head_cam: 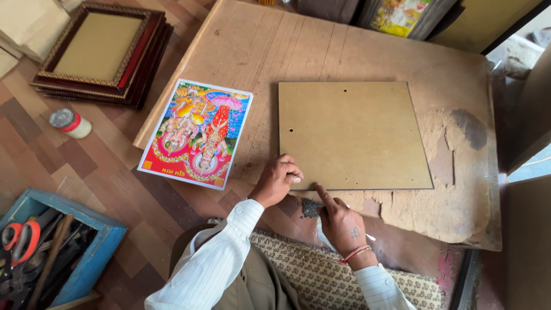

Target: The person places a white backing sheet into a black picture frame lying on the workbench, then sets a hardboard back panel over it. They then use small nails and a hand tool to fasten the back panel into the frame, working around the edges.

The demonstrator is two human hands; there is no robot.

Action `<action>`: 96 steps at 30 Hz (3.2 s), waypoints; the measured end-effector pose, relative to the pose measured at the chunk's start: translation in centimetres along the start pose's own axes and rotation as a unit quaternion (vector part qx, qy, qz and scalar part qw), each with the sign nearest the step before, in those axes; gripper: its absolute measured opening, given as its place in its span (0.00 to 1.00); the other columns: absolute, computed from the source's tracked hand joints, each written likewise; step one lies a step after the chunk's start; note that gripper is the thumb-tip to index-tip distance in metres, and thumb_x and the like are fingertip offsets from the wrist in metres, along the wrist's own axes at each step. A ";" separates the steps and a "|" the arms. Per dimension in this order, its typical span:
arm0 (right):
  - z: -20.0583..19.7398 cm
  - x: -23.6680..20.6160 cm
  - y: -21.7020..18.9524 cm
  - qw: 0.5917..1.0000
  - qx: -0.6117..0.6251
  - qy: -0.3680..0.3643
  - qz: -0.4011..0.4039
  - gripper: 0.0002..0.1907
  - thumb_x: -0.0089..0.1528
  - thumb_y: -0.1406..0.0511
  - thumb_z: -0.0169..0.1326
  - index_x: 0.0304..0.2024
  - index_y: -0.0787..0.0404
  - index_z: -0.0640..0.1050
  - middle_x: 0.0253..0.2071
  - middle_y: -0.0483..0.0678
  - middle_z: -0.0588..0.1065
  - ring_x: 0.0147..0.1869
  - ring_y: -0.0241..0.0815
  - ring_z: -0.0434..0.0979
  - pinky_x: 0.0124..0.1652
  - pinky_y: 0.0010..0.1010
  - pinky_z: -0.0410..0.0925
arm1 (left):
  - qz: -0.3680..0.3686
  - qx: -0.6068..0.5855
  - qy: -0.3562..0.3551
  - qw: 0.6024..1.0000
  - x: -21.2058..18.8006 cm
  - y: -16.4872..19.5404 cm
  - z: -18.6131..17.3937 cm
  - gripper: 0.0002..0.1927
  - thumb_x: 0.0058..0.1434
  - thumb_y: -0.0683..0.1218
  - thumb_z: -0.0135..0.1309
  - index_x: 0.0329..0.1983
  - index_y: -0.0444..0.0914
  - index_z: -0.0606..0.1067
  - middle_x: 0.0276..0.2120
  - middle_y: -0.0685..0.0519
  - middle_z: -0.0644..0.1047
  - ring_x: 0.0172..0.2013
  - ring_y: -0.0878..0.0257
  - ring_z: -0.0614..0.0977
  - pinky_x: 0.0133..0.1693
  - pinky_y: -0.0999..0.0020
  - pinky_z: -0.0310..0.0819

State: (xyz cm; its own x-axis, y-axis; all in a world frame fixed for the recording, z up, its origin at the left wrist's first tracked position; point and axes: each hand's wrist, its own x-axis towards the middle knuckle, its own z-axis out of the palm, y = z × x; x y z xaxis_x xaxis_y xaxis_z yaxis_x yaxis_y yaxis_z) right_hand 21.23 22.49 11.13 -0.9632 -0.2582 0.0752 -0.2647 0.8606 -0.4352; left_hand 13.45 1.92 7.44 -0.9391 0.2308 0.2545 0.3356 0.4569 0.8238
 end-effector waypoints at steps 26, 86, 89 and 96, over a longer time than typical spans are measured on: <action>-0.6 0.1 -0.6 0.996 0.069 -0.022 0.046 0.33 0.61 0.64 0.58 0.69 0.44 0.68 0.36 0.53 0.80 0.35 0.54 0.82 0.35 0.44 0.73 | -0.078 -0.038 -0.003 0.996 0.0 0.7 -0.3 0.03 0.54 0.39 0.63 0.32 0.37 0.82 0.36 0.51 0.79 0.40 0.55 0.82 0.43 0.63 0.76; -0.4 4.8 -3.0 0.895 0.385 0.218 -0.052 0.07 0.72 0.76 0.47 0.52 0.67 0.68 0.50 0.53 0.77 0.55 0.41 0.81 0.57 0.34 0.76 | -0.001 0.073 -0.005 0.997 0.1 1.0 0.6 0.05 0.49 0.34 0.61 0.23 0.37 0.78 0.34 0.48 0.74 0.43 0.48 0.77 0.45 0.54 0.72; -0.3 4.8 -3.2 0.894 0.387 0.219 -0.044 0.07 0.71 0.76 0.47 0.52 0.67 0.68 0.49 0.52 0.78 0.54 0.40 0.81 0.56 0.32 0.75 | 0.011 0.068 0.014 0.998 0.1 1.0 0.7 0.04 0.50 0.35 0.60 0.25 0.37 0.77 0.34 0.48 0.74 0.43 0.48 0.76 0.47 0.54 0.72; 0.2 5.1 -2.7 0.873 0.437 0.212 -0.034 0.09 0.71 0.76 0.48 0.53 0.66 0.69 0.48 0.51 0.77 0.53 0.38 0.80 0.57 0.32 0.75 | -0.010 0.080 0.012 0.997 0.3 0.5 1.3 0.04 0.51 0.35 0.60 0.24 0.37 0.78 0.35 0.47 0.75 0.44 0.47 0.76 0.49 0.55 0.72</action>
State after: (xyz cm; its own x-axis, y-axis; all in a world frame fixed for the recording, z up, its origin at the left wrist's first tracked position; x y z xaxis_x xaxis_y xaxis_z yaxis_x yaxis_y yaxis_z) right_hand 17.05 18.73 12.55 -0.9264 0.0499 0.3732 -0.3637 0.1374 -0.9213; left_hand 13.43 3.29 7.25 -0.9467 0.2008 0.2519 0.3221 0.5929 0.7380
